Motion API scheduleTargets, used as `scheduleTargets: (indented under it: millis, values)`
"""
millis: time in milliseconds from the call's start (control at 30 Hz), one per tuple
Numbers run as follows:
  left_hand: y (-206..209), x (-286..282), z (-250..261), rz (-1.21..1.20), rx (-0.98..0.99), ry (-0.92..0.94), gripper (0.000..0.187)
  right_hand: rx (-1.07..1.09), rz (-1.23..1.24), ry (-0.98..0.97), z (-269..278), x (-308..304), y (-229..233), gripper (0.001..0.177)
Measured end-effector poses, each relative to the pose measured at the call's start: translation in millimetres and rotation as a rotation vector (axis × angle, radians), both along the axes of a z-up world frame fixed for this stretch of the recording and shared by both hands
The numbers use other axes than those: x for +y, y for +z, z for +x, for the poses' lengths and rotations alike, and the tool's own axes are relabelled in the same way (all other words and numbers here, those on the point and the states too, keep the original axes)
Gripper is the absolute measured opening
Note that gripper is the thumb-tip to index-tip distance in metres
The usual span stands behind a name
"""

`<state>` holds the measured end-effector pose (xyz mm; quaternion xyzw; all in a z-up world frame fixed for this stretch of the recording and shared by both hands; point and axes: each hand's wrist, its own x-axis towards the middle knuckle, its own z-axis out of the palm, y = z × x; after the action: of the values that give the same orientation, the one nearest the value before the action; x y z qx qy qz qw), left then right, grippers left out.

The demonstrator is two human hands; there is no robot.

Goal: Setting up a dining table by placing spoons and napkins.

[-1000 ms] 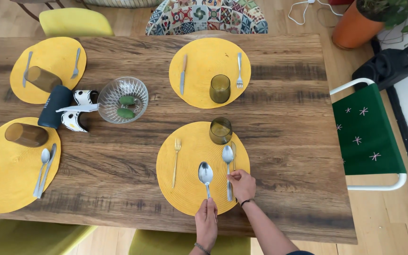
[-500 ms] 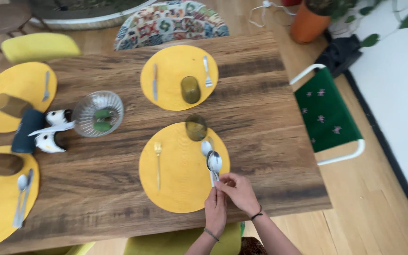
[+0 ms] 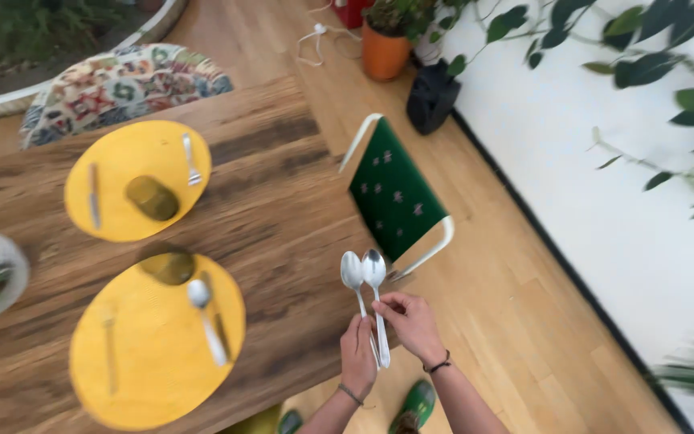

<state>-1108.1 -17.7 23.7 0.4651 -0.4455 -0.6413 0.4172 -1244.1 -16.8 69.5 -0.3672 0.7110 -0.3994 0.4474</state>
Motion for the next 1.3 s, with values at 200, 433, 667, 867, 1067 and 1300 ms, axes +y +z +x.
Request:
scheduleTargets:
  millis: [200,433,667,867,1067,1300]
  values:
    - [-22,10,-149,-0.027,-0.137,0.004,0.043,-0.058,-0.087,-0.049,-152,21,-6,0.019]
    - [-27,-13,-258,-0.050,-0.069,-0.002,0.044,-0.152,-0.123,-0.073,-266,-1,20,0.018]
    - [-49,-123,-346,-0.099,-0.033,0.185,0.045,-0.069,-0.146,0.043,-362,-87,14,0.017]
    - [-53,-244,-421,-0.068,-0.067,0.339,0.043,-0.011,-0.134,0.240,-436,-224,19,0.019]
    - [-51,-329,-470,-0.032,0.042,0.496,0.038,-0.026,-0.100,0.445,-459,-353,30,0.019]
    - [-55,-406,-480,0.056,0.082,0.754,0.035,-0.066,-0.136,0.783,-447,-487,17,0.020]
